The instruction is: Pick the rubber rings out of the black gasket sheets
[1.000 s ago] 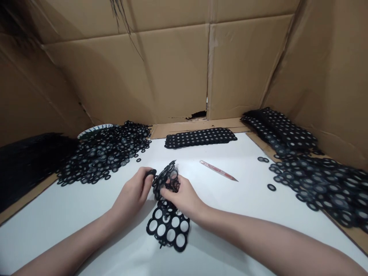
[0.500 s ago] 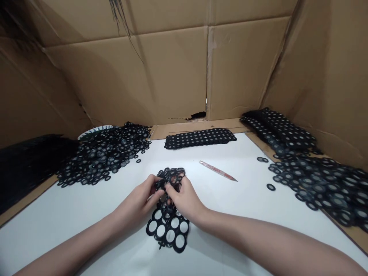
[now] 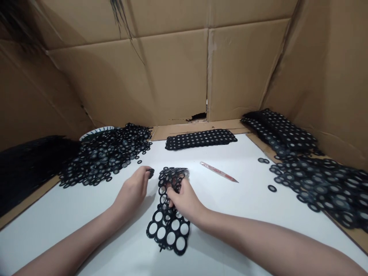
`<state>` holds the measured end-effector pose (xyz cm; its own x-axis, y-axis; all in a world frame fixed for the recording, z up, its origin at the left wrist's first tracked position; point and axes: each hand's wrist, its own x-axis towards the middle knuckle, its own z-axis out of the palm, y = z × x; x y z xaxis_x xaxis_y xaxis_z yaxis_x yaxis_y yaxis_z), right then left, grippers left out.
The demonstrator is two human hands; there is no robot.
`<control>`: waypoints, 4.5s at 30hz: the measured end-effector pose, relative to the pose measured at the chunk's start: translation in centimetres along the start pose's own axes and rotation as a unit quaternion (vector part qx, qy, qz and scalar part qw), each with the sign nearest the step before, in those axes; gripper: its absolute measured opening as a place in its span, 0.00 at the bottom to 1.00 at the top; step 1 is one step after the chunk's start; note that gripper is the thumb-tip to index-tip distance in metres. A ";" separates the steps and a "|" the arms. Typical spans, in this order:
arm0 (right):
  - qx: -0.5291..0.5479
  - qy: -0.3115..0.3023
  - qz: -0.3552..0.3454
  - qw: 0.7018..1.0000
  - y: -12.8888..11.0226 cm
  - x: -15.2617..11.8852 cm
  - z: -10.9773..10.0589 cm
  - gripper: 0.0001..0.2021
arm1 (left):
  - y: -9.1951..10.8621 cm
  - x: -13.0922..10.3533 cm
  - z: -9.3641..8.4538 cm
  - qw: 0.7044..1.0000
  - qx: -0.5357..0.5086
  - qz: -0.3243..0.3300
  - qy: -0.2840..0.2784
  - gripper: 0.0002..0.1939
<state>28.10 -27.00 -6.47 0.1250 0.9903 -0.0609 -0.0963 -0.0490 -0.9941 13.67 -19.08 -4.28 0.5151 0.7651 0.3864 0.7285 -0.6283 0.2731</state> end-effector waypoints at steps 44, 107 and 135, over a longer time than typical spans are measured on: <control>-0.004 0.003 0.020 1.000 0.2 0.0 -0.3 0.03 | 0.1 0.8 -1.4 0.986 -0.147 -0.066 -0.035 0.17; -0.047 -0.142 -0.101 0.983 0.7 -1.8 0.4 0.07 | 3.0 -1.4 -1.9 0.947 -0.217 0.057 -0.230 0.12; 0.019 -0.092 -0.084 0.992 0.6 -0.2 0.4 0.11 | -11.2 11.9 2.2 0.971 0.238 -0.021 -0.011 0.20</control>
<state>27.65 -27.21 -6.99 -0.0404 0.9913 0.1255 -0.1279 0.1195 -0.9846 12.64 -2.66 -4.67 0.4859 0.7950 0.3632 0.8727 -0.4640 -0.1519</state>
